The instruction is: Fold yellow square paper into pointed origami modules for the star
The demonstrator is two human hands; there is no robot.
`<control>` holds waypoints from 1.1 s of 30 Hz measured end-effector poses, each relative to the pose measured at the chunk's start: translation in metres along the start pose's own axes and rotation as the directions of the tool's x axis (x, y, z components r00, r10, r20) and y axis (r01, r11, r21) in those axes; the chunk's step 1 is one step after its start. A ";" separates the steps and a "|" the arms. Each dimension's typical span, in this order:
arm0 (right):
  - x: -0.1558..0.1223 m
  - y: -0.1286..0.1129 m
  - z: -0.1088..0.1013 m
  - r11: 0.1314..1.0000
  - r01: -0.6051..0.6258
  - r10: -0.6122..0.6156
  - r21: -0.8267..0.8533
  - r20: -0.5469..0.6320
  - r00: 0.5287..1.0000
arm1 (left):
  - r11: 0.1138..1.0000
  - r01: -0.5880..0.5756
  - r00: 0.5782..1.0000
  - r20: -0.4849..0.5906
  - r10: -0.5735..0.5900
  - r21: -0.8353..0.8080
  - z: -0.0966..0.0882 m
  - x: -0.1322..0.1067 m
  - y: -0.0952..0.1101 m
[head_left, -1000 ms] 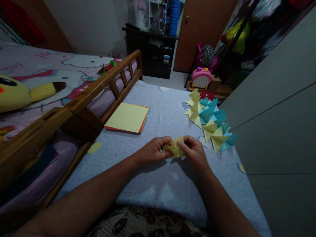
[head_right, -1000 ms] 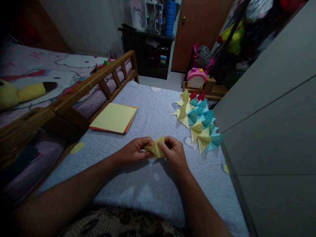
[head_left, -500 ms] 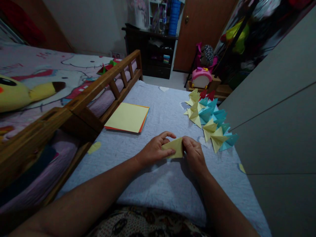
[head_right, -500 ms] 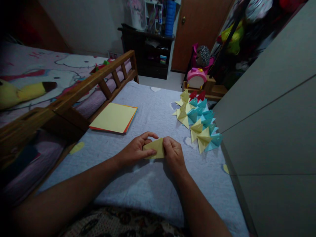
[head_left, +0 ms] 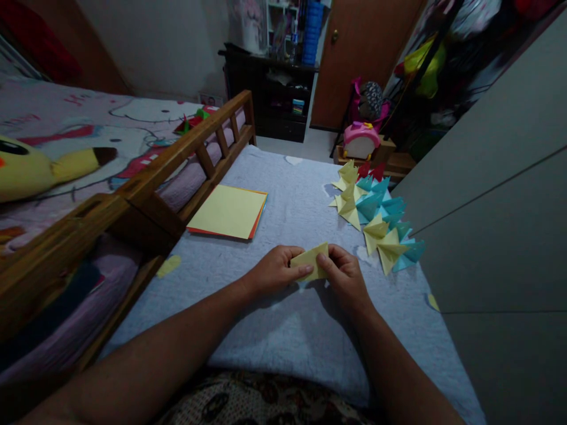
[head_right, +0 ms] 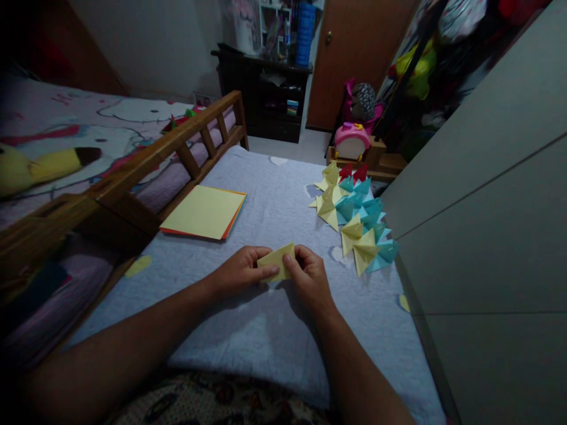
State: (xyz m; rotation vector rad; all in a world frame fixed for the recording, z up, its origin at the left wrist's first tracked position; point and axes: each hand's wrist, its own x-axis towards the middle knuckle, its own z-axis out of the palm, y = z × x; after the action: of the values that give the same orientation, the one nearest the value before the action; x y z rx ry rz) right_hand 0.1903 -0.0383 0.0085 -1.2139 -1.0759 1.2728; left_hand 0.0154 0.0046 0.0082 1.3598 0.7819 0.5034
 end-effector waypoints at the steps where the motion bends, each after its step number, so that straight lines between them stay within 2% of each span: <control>1: 0.001 0.001 0.001 1.000 0.001 -0.001 -0.007 0.000 1.000 | 1.000 -0.008 1.000 -0.014 0.008 0.015 0.000 0.000 -0.001; 6: 0.004 0.004 0.001 0.997 -0.023 0.026 -0.076 0.051 0.998 | 0.995 -0.063 0.997 -0.036 0.066 0.080 0.002 0.001 -0.003; 12: 0.003 0.001 -0.003 0.996 0.008 -0.006 -0.090 0.030 1.000 | 0.985 -0.034 0.999 -0.022 0.038 0.168 0.004 0.000 -0.003; 21: 0.002 -0.004 -0.001 0.998 -0.006 0.002 -0.064 -0.074 0.997 | 0.999 -0.009 0.999 0.049 0.007 0.046 0.000 0.000 -0.002; 24: 0.005 -0.002 -0.001 1.000 -0.020 0.020 -0.014 -0.028 0.999 | 1.000 -0.015 0.999 -0.033 0.015 -0.008 0.000 0.001 -0.002; 27: 0.007 0.000 -0.002 0.994 -0.057 0.063 -0.097 0.060 0.996 | 0.997 -0.019 0.993 -0.120 0.011 -0.068 0.001 0.003 -0.002; 30: 0.006 0.002 -0.003 0.983 -0.060 0.079 -0.172 0.103 0.992 | 0.994 -0.020 0.992 -0.125 0.007 -0.109 0.001 0.004 -0.002; 33: 0.005 0.004 -0.003 0.989 -0.046 0.064 -0.138 0.127 0.990 | 0.995 -0.061 0.991 -0.127 0.050 -0.080 0.000 0.004 -0.001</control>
State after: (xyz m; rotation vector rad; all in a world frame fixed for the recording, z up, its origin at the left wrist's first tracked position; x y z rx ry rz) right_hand 0.1935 -0.0340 0.0037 -1.2827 -1.2487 1.3553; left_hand 0.0176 0.0074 0.0061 1.2838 0.8175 0.6637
